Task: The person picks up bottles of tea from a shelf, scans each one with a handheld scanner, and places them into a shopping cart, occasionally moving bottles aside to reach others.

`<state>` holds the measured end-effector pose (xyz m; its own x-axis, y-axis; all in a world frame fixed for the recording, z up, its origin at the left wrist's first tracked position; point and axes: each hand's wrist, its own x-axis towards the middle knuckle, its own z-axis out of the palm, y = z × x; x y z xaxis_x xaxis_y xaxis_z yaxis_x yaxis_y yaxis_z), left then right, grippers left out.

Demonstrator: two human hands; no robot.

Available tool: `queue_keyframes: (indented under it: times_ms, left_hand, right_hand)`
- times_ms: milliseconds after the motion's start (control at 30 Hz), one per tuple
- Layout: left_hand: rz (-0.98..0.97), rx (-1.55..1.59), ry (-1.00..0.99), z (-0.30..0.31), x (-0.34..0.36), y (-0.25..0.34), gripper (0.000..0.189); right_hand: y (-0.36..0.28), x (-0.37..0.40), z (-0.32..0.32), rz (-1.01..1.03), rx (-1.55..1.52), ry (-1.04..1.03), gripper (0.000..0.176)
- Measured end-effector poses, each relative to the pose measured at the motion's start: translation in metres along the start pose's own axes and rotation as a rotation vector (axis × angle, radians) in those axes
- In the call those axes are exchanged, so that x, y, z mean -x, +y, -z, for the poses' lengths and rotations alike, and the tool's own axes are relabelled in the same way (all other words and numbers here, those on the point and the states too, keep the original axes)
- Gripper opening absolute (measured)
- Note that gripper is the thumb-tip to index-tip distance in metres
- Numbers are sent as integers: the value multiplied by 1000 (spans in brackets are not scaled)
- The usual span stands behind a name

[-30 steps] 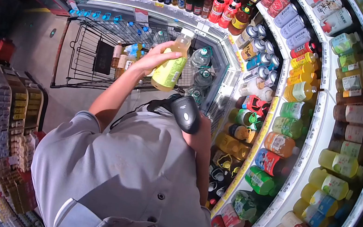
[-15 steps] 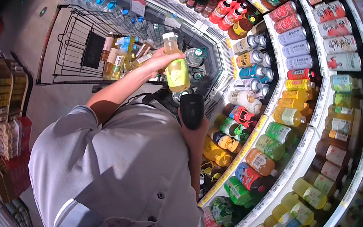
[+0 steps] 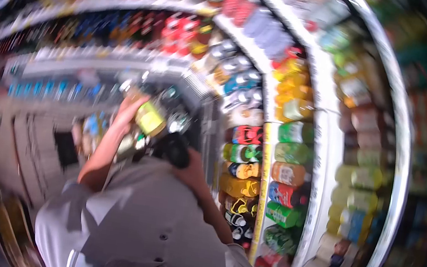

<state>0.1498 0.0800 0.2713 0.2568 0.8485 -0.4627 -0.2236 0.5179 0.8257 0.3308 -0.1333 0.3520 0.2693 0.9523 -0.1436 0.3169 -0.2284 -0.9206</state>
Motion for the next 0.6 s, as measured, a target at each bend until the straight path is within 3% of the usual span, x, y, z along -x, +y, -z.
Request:
queue_keyframes:
  times_ms: [200, 267, 367, 433, 567, 600]
  left_hand:
    - [-169, -179, -281, -103, -63, 40, 48]
    - [-264, -122, -453, -167, -62, 72, 48]
    - [-506, -95, -650, -270, -57, 115, 47]
    - [-750, -323, -675, -341, -62, 137, 51]
    - [-993, -124, -855, -491, -60, 164, 56]
    - [-1083, -112, -794, -528, -66, 163, 58]
  right_hand:
    - [-1, 1, 12, -48, -166, 96, 45]
    - [7, 8, 12, -60, -159, 182, 35]
    - [26, 23, 10, -73, -127, 294, 36]
    - [-1, 31, 16, -136, -139, 376, 40]
    - [10, 60, 7, -310, -12, 515, 46]
    - [4, 61, 7, -300, -12, 542, 46]
